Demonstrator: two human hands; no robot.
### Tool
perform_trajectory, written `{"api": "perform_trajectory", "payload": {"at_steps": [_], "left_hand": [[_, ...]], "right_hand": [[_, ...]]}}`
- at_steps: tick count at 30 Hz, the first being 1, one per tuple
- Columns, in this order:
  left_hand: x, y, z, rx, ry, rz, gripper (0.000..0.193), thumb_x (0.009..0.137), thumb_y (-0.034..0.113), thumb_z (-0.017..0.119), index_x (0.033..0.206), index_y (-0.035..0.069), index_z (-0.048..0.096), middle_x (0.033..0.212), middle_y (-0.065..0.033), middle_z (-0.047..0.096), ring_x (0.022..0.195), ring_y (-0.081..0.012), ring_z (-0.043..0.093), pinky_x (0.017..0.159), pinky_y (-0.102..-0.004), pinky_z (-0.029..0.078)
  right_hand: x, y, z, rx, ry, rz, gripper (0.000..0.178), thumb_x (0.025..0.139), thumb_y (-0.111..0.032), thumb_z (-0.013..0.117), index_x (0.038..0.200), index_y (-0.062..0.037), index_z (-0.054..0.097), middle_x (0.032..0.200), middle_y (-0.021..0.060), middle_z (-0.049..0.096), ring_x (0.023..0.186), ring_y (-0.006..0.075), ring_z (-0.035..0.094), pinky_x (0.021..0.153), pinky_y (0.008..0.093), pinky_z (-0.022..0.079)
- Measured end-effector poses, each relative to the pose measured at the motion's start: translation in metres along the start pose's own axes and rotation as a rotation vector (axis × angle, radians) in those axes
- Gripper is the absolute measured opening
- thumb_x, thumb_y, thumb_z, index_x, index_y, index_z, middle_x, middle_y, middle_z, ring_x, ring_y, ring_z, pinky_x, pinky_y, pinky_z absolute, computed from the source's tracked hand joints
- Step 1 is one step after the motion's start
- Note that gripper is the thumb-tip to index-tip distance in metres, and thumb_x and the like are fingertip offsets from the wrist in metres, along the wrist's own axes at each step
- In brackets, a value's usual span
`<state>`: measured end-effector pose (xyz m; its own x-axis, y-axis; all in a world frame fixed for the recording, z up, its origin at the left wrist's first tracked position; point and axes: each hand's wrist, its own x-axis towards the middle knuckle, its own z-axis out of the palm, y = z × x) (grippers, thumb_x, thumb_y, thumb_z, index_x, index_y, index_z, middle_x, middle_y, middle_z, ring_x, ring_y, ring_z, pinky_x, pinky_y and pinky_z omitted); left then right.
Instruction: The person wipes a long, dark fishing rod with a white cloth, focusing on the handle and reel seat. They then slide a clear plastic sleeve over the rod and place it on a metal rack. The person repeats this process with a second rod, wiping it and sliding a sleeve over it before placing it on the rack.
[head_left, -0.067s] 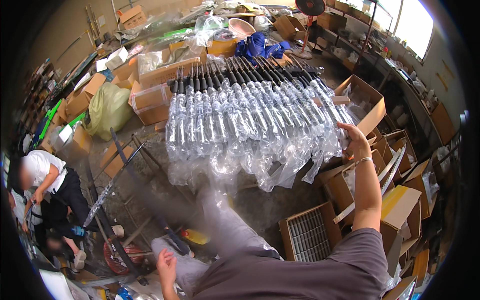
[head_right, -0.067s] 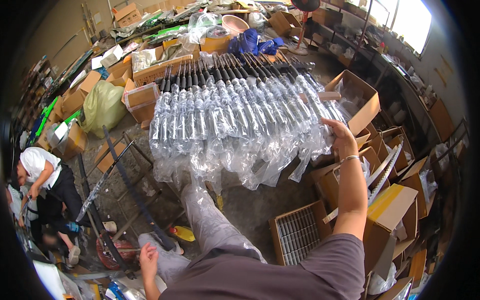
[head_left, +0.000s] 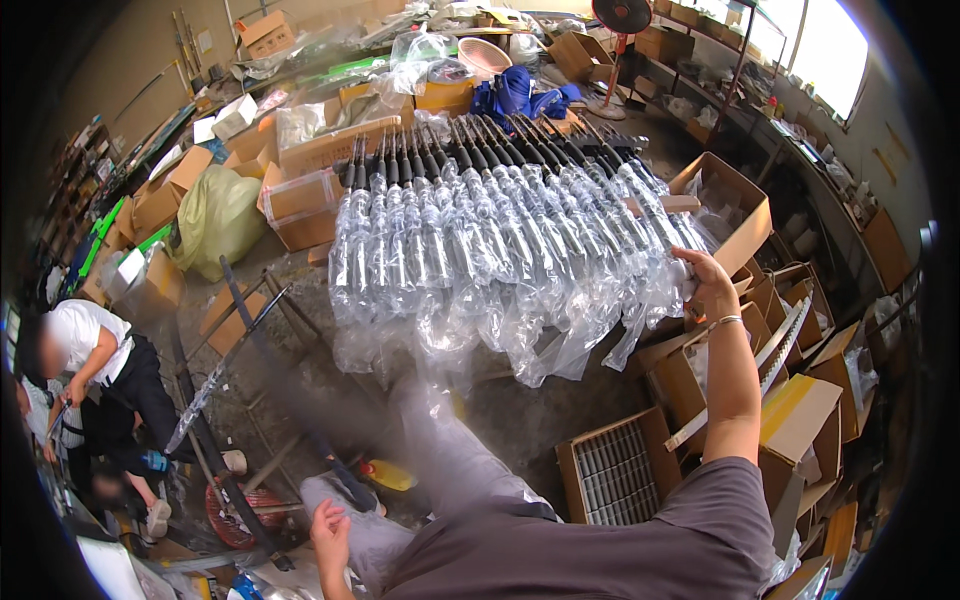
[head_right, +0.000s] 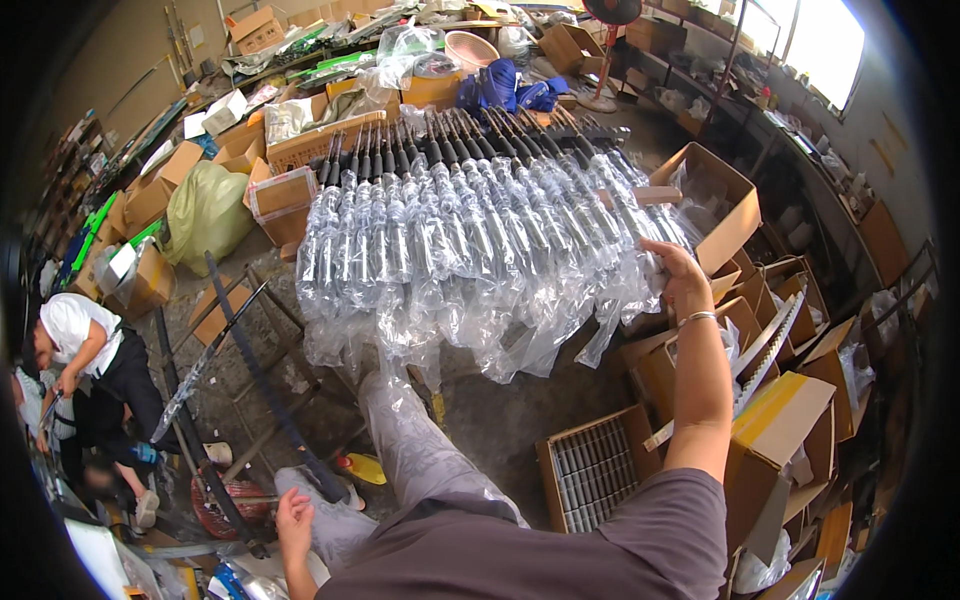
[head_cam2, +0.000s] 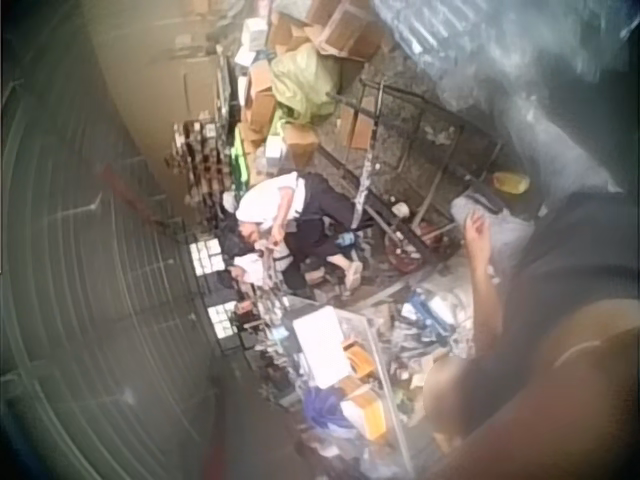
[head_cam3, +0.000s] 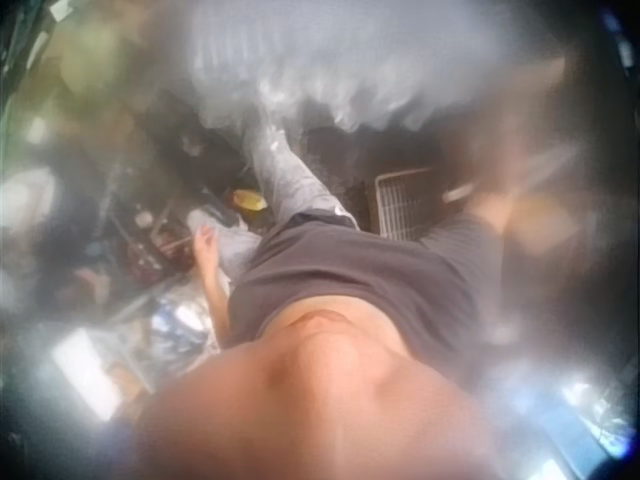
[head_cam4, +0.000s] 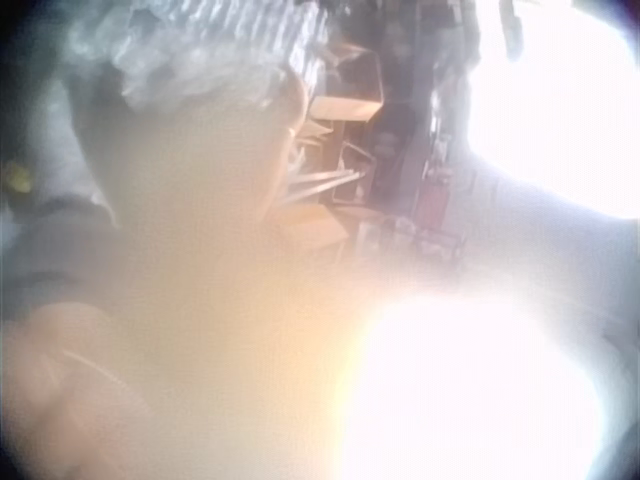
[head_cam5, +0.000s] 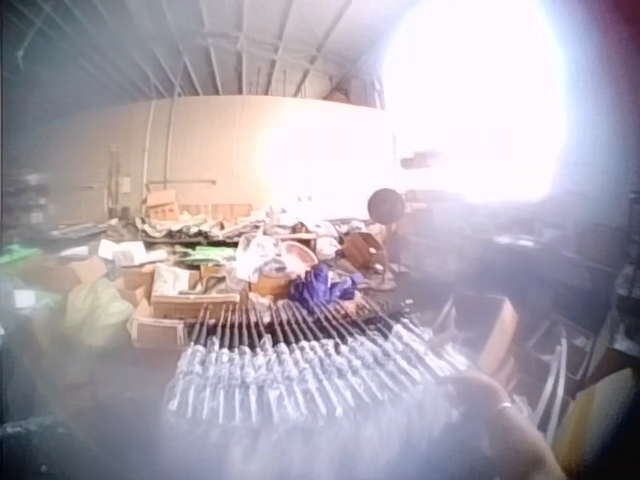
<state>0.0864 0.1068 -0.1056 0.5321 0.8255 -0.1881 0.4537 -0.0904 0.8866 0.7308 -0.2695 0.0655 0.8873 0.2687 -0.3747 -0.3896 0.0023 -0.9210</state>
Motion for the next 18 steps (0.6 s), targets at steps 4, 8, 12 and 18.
{"api": "perform_trajectory", "payload": {"at_steps": [4,8,12,18], "left_hand": [[0.002,0.0,0.004,0.013,-0.005,-0.029,0.052,0.081,-0.003,0.064,0.13,0.0,0.047,0.103,-0.0111,0.061,0.085,-0.0143,0.059,0.074,-0.0261,0.05],[0.003,0.001,0.006,0.041,-0.031,-0.037,0.052,0.081,-0.004,0.063,0.13,0.0,0.046,0.103,-0.0103,0.061,0.083,-0.0128,0.059,0.074,-0.0249,0.049],[0.004,0.003,0.007,0.071,-0.081,-0.052,0.05,0.082,-0.003,0.061,0.129,-0.001,0.045,0.103,-0.0091,0.061,0.082,-0.0109,0.058,0.072,-0.0229,0.048],[0.003,0.001,0.008,0.078,-0.126,-0.049,0.049,0.082,-0.003,0.061,0.128,-0.002,0.045,0.102,-0.0091,0.061,0.082,-0.0109,0.058,0.071,-0.0228,0.049]], "right_hand": [[0.052,0.012,-0.031,-0.056,-0.028,-0.057,0.014,0.086,-0.016,0.066,0.088,-0.0026,0.066,0.076,0.0049,0.067,0.058,0.0154,0.063,0.054,0.0309,0.054],[0.086,0.012,-0.032,-0.163,0.002,-0.134,0.018,0.082,-0.021,0.071,0.079,-0.0034,0.066,0.062,0.0002,0.054,0.048,0.0115,0.047,0.044,0.0298,0.035],[0.099,0.001,-0.024,-0.36,0.048,-0.175,0.021,0.079,-0.02,0.074,0.076,0.0003,0.068,0.063,0.0011,0.056,0.05,0.0114,0.048,0.046,0.0303,0.036],[0.097,-0.006,-0.009,-0.689,0.154,-0.261,0.024,0.077,-0.022,0.075,0.074,0.0013,0.069,0.062,0.0029,0.059,0.053,0.0134,0.051,0.051,0.032,0.042]]}}
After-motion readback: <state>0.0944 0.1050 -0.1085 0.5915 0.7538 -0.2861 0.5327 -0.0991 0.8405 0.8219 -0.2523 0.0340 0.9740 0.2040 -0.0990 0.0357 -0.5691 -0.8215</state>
